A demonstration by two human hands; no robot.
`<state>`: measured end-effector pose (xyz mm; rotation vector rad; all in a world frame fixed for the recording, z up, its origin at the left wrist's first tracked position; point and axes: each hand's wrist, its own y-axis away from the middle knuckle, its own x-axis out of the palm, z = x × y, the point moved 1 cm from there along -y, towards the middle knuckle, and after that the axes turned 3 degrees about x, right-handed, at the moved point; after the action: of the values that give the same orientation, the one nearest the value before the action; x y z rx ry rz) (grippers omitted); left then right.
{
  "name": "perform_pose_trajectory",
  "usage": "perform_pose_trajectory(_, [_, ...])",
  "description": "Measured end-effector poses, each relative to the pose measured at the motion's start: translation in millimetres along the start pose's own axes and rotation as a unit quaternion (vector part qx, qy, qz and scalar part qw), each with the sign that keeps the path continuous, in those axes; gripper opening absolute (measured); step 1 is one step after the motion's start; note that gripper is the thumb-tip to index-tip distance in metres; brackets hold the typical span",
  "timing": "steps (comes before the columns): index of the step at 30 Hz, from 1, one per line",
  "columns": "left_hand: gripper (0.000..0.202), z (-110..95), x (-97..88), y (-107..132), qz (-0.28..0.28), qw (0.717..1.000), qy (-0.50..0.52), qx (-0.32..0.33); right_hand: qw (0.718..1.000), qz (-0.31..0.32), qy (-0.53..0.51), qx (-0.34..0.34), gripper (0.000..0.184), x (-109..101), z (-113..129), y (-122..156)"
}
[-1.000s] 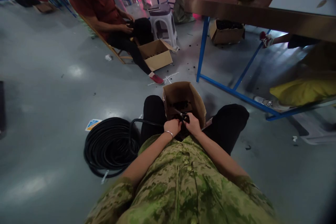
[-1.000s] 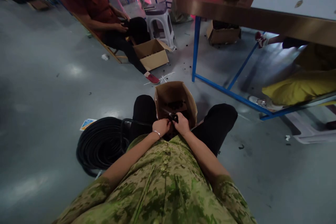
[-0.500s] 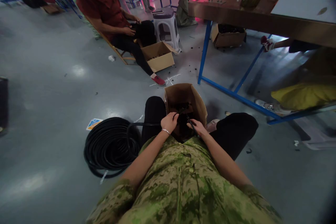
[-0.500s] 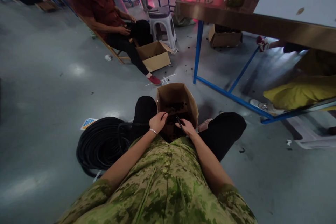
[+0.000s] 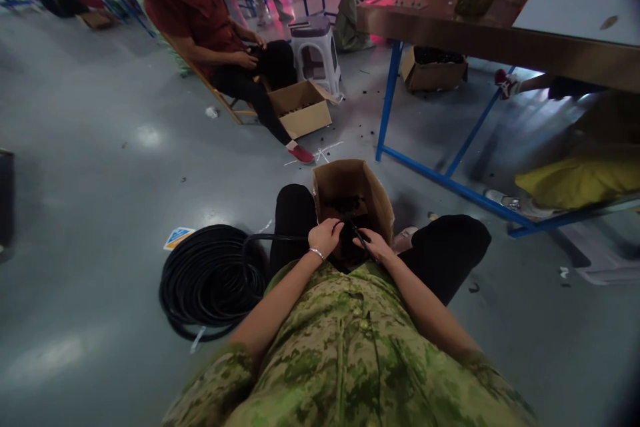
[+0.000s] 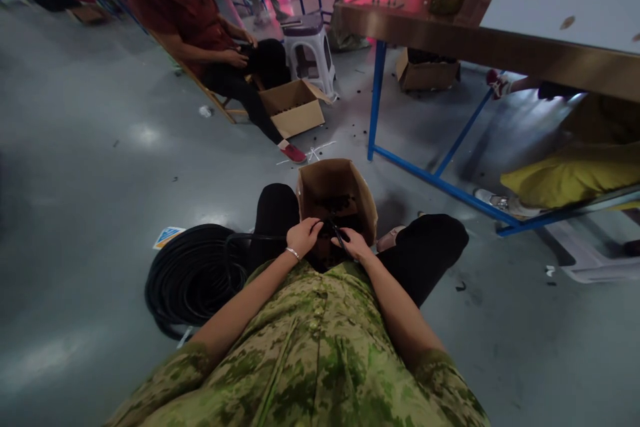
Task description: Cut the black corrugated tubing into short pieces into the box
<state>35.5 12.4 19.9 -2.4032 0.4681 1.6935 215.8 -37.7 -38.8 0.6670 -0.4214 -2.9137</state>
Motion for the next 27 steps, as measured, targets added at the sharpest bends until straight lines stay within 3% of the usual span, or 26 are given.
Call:
perform_pose_trajectory(18, [0.036, -3.2, -3.0, -1.6, 0.042, 0.999, -0.018, 0.002, 0.998, -0.031, 0.027, -0.037, 0.046, -2.5, 3.9, 4.8])
perform_pose_trajectory(27, [0.036, 0.6, -6.1, -7.9, 0.073, 0.997, -0.024, -0.003, 0.991, -0.047, 0.123, -0.031, 0.047, -5.1, 4.7, 8.1])
